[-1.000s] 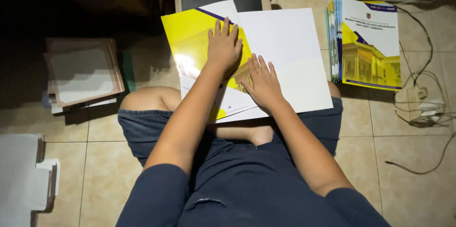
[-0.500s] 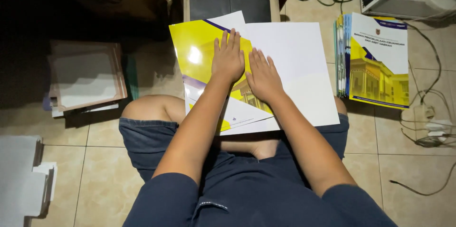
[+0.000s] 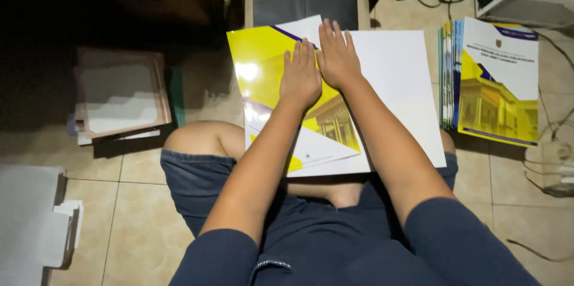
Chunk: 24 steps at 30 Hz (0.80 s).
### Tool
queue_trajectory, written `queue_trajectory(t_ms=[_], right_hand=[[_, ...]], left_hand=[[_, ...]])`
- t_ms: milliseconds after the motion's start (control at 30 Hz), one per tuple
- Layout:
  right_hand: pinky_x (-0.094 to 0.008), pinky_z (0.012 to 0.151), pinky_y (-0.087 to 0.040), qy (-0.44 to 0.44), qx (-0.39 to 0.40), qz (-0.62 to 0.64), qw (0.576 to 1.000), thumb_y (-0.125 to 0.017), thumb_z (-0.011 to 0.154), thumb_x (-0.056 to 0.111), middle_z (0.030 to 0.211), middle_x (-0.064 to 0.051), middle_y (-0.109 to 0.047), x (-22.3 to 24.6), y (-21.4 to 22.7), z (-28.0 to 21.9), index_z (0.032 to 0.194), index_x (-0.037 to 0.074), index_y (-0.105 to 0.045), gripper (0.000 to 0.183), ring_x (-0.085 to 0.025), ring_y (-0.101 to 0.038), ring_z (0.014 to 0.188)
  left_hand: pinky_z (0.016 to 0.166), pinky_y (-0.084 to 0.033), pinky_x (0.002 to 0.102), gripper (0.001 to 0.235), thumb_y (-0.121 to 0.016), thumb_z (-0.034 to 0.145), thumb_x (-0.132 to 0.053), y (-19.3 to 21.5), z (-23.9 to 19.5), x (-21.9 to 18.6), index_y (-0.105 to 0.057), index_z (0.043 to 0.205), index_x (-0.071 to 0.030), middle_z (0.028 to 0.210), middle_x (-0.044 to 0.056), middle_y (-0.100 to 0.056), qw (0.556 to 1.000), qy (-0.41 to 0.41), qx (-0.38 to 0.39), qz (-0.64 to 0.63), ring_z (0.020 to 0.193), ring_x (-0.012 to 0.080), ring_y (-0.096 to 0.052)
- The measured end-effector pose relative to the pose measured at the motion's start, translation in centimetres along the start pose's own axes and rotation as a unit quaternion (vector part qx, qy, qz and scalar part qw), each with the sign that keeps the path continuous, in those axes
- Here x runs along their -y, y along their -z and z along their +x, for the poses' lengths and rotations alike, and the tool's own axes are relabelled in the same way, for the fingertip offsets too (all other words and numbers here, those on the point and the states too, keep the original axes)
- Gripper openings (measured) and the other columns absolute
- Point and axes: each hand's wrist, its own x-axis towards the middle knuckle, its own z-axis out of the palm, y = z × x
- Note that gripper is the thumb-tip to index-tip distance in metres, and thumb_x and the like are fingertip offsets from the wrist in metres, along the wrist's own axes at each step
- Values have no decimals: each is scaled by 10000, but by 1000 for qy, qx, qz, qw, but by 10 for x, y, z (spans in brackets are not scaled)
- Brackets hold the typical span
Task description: The person folds printed covers by hand, smoothing each one, then placing it onto a stack. The person also flips through and smooths pages of a book, then places it on a stack and aligns the books.
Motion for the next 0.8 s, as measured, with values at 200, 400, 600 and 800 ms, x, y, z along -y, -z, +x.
queue_trajectory(t_ms=[200, 400, 600, 800], right_hand=[[-521, 1238, -135, -7, -42, -6, 999, -287, 1091, 352, 1690, -205, -160, -1, -7, 14, 1604, -24, -230, 638, -352, -116, 1561], [-495, 1270, -49, -54, 71, 42, 995, -281, 1079, 368, 1714, -172, -171, 29, 14, -118, 1628, 35, -238, 644, -332, -105, 1591], [-471, 1271, -67, -16, 95, 27, 995, -222, 1083, 372, 1721, -150, -161, 25, 9, -128, 1638, 49, -199, 643, -292, -134, 1591], [-471, 1281, -53, -1, 46, 0, 999, -240, 1074, 321, 1728, -104, -165, 12, 15, -12, 1650, 84, -210, 624, -258, -137, 1595]], left_hand=[[1262, -78, 526, 608, -192, 1060, -338, 16, -6, -3, -220, 1610, -78, 1696, 141, -188, 1000, 6, 2, 8, 1577, 324, -128], [1287, -72, 508, 603, -202, 1069, -238, 35, -25, -9, -201, 1636, -35, 1721, 151, -169, 1000, 15, 21, -3, 1600, 292, -129], [1281, -67, 513, 582, -215, 1078, -226, 43, -33, -13, -221, 1631, -43, 1716, 156, -179, 1000, 4, 18, 9, 1599, 295, -129], [1286, -93, 529, 591, -204, 1075, -230, 35, -21, -7, -223, 1621, -7, 1710, 189, -178, 1000, -6, 30, -4, 1596, 323, -134]])
